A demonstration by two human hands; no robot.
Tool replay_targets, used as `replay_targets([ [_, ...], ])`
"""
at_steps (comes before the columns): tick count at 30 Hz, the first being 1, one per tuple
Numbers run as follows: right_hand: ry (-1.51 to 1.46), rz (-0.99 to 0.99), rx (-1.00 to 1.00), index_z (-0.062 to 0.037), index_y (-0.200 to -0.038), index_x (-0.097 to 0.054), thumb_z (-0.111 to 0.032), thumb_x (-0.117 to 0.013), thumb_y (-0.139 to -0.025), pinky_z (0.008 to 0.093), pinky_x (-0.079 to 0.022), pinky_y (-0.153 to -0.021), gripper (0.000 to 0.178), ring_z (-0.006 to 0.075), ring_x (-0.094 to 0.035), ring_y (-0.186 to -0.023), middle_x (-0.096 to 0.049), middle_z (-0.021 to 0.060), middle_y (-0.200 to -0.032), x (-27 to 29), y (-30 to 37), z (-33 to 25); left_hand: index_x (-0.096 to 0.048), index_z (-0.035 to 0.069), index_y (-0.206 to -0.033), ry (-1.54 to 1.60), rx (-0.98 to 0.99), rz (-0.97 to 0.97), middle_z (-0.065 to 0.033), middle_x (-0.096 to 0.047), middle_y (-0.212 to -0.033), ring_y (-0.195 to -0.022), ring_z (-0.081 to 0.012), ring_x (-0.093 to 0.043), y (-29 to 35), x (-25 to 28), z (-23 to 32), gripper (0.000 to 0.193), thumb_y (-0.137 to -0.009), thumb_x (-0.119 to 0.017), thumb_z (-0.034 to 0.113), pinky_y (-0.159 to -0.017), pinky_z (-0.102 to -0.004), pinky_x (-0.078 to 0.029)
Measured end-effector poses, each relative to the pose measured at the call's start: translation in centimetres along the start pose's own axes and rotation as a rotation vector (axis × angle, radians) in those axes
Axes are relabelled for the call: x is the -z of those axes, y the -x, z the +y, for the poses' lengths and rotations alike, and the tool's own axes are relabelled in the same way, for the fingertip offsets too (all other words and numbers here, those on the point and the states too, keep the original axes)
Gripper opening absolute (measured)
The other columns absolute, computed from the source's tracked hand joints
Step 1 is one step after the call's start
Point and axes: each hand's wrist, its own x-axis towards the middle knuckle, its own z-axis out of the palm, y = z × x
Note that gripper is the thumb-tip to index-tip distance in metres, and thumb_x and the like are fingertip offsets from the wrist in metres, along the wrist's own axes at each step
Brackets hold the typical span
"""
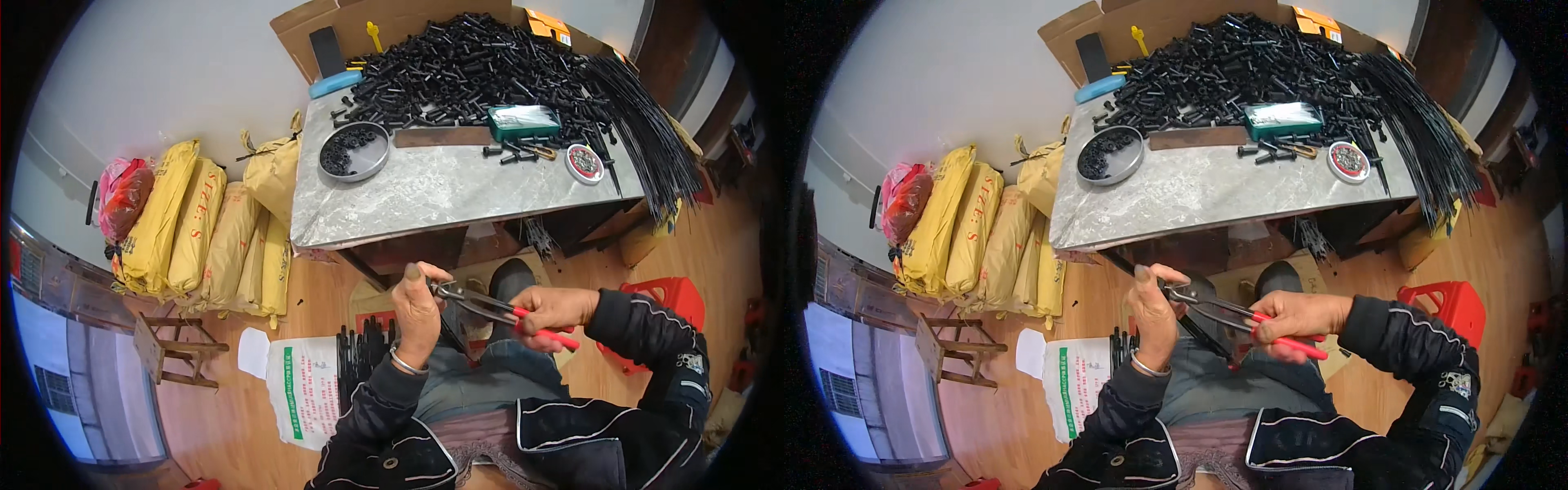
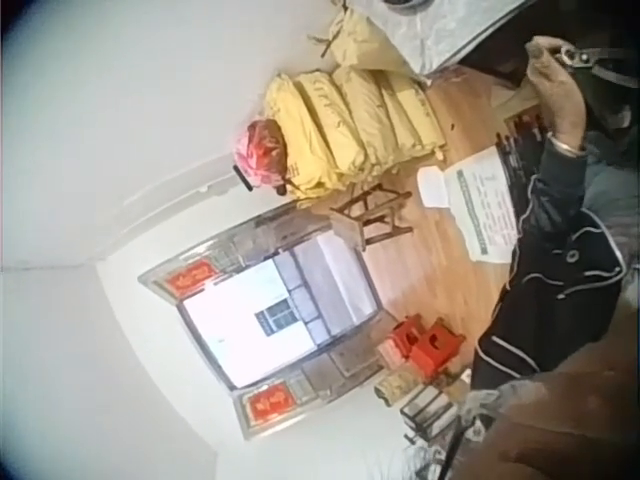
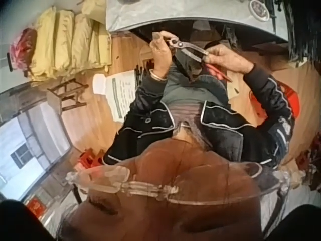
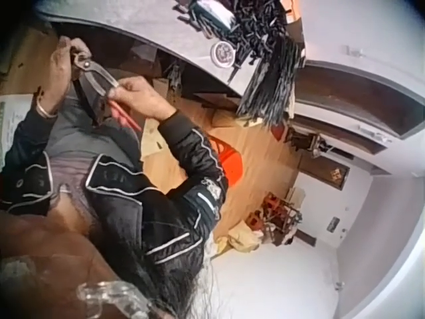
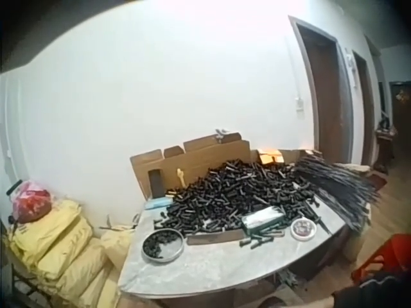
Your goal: Assembling components and connectors onto black electrical cables at a workbench.
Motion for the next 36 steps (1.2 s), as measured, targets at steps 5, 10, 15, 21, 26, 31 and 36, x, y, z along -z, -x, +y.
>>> replay_targets([
  [5,1.038,0.262,-0.095,-0.0005,-0.093,-0.049,-0.016,-0.075,-0.075,0.0332,-0.046,-0.047,0.035,0.0219,-0.060,-0.053,-0.057,0.0101,-0.065,-1.5,-0.2,-5.0,-0.059,0.002,-0.072,-0.089,-0.007,0.086,-0.0025,-0.051,-0.055,-0.046,-0.0089,-0.047,0.0,0.1,-0.1,0.065,-0.100,-0.027,0.051,-0.045,-0.0226,-0.035],
  [10,1.513,0.545,0.418,-0.0001,-0.104,-0.053,-0.012,-0.065,-0.084,0.0377,-0.045,-0.051,0.026,0.0299,-0.058,-0.057,-0.056,0.0100,-0.066,-1.0,-0.8,-2.5,-0.060,0.001,-0.074,0.123,0.048,-0.043,-0.0006,-0.053,-0.065,-0.057,-0.0087,-0.045,-0.4,0.2,-0.2,0.064,-0.100,-0.030,0.050,-0.053,-0.0234,-0.035],
  [15,0.135,0.048,-0.124,0.0006,-0.102,-0.059,-0.030,-0.053,-0.097,0.0231,-0.044,-0.047,0.031,0.0093,-0.056,-0.055,-0.057,0.0014,-0.067,-1.2,-0.9,-0.5,-0.061,-0.001,-0.072,0.002,-0.097,-0.080,-0.0014,-0.053,-0.064,-0.064,-0.0104,-0.047,0.4,0.0,-0.2,0.069,-0.100,-0.028,0.052,-0.061,-0.0259,-0.036],
  [21,0.167,0.114,-0.048,0.0033,-0.119,-0.055,-0.026,-0.051,-0.098,0.0259,-0.055,-0.061,0.036,0.0141,-0.065,-0.068,-0.061,0.0046,-0.076,-1.2,-1.0,-1.9,-0.059,0.000,-0.070,0.064,0.071,-0.120,-0.0002,-0.054,-0.065,-0.063,-0.0086,-0.046,0.0,0.1,0.0,0.068,-0.100,-0.029,0.053,-0.061,-0.0246,-0.036],
  [26,0.268,0.100,-0.112,0.0029,-0.115,-0.056,-0.029,-0.052,-0.098,0.0260,-0.053,-0.057,0.036,0.0114,-0.058,-0.059,-0.055,0.0021,-0.071,-1.0,-1.0,-2.0,-0.057,0.000,-0.070,0.094,0.039,-0.177,-0.0015,-0.055,-0.067,-0.063,-0.0098,-0.048,-0.4,0.4,-1.1,0.066,-0.100,-0.029,0.052,-0.060,-0.0246,-0.038],
  [31,0.233,0.103,-0.117,-0.0011,-0.095,-0.056,-0.037,-0.051,-0.098,0.0227,-0.046,-0.049,0.037,0.0075,-0.050,-0.054,-0.051,-0.0003,-0.067,-0.7,-1.8,-0.3,-0.057,0.001,-0.069,0.125,0.084,-0.223,-0.0026,-0.056,-0.067,-0.063,-0.0104,-0.049,-0.6,0.7,-0.8,0.067,-0.100,-0.028,0.053,-0.059,-0.0247,-0.040],
  [36,0.281,0.199,-0.183,-0.0068,-0.081,-0.052,-0.045,-0.050,-0.096,0.0215,-0.044,-0.047,0.041,0.0058,-0.049,-0.054,-0.050,-0.0027,-0.066,-1.7,-2.2,-0.3,-0.058,0.001,-0.069,0.174,0.214,-0.334,-0.0029,-0.055,-0.066,-0.062,-0.0096,-0.049,-1.2,1.3,-0.2,0.068,-0.099,-0.028,0.054,-0.056,-0.0244,-0.040],
])
